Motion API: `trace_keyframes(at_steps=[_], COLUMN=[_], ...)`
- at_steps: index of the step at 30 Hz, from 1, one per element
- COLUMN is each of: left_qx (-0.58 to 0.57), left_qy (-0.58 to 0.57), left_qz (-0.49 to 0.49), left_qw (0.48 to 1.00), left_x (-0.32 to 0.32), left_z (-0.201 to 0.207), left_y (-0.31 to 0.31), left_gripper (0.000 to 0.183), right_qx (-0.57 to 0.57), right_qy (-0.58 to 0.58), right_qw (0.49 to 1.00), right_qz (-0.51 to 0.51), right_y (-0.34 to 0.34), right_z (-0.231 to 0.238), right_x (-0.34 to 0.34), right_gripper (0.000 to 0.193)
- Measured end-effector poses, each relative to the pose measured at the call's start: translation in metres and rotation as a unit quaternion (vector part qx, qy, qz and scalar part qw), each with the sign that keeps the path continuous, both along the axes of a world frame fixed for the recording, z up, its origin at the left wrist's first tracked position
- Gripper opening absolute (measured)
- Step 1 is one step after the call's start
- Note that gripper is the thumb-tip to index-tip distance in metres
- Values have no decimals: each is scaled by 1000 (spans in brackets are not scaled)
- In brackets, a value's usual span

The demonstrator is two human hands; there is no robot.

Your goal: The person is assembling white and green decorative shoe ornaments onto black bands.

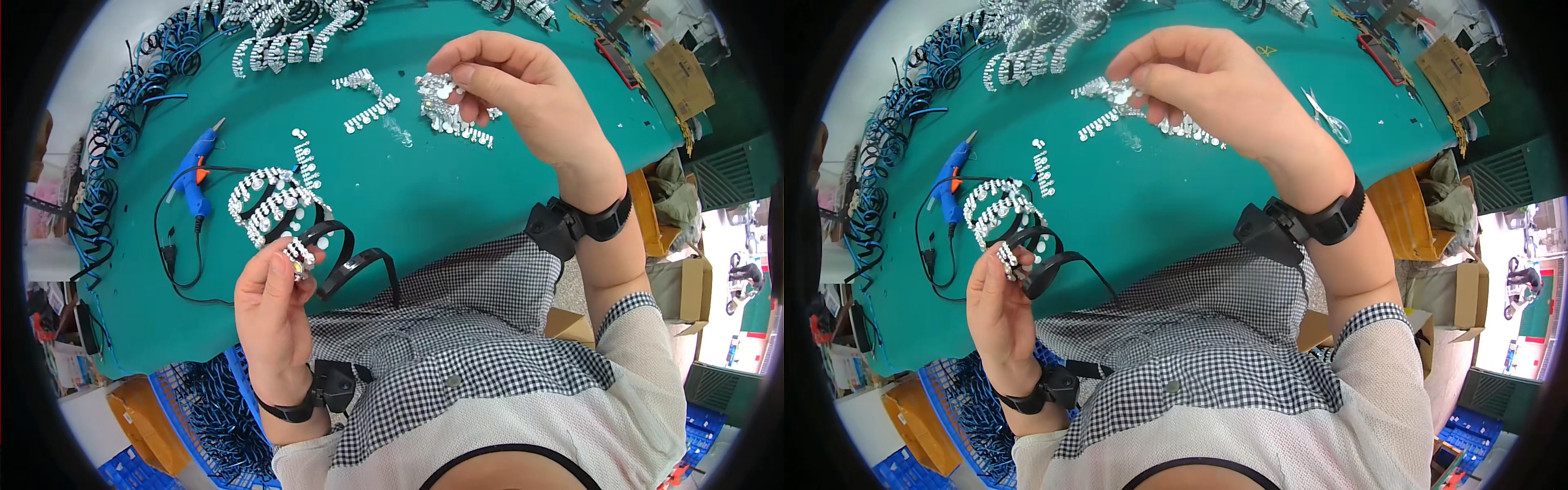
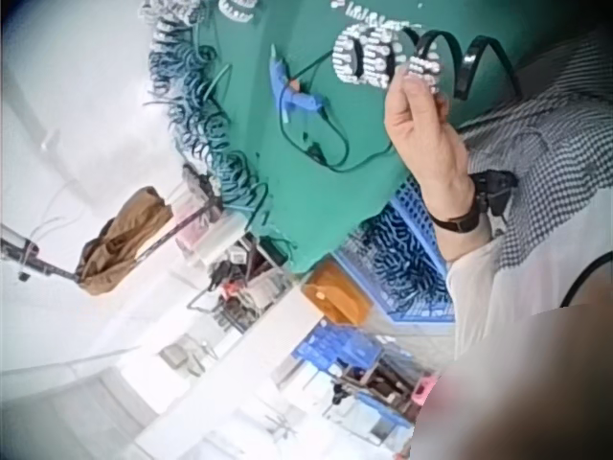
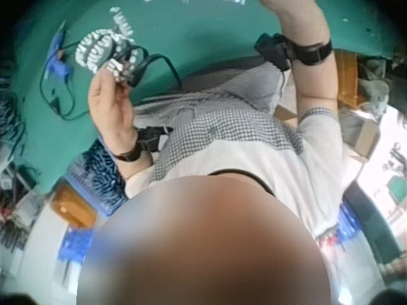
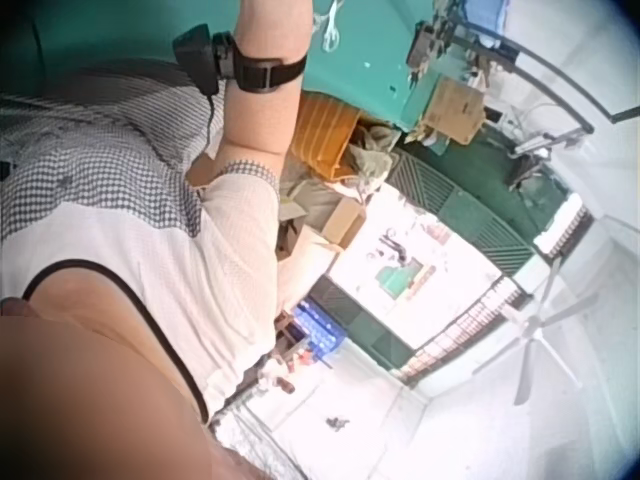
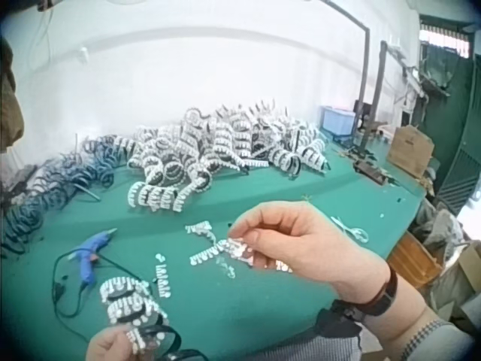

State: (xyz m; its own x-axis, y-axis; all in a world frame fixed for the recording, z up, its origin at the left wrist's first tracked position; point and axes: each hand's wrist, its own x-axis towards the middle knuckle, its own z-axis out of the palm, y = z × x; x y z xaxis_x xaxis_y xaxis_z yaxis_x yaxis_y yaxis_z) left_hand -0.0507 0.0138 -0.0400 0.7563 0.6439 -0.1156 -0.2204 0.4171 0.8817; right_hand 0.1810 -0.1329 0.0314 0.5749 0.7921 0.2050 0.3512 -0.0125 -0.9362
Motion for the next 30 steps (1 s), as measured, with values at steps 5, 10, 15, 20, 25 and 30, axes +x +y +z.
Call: trace_keyframes(at_steps=[5,10,15,20,25,30], left_qx=[33,62,76,94,101,139], left_qy=[-1,-15,-34,-27,-25,-47], left_qz=[12,-33,-17,-3,1,-2], left_qw=[999,997,996,995,995,989], left_x=[-8,-22,-22,-21,-17,-14], left_z=[3,2,3,4,4,1], left_y=[-4,-1,-5,-4,-2,2], left_gripper=[23,26,24,23,24,25], right_qx=[11,7,-37,-59,-121,-171], right_qy=[26,114,98,86,4,-3], right_qw=[999,992,994,994,992,982], right_qz=[46,46,38,29,47,79], right_y=[4,9,13,16,23,15], right_z=[0,-3,-2,-1,-12,-40], right_x=[-3,-3,-4,1,0,2], right_gripper=[21,21,20,19,20,16])
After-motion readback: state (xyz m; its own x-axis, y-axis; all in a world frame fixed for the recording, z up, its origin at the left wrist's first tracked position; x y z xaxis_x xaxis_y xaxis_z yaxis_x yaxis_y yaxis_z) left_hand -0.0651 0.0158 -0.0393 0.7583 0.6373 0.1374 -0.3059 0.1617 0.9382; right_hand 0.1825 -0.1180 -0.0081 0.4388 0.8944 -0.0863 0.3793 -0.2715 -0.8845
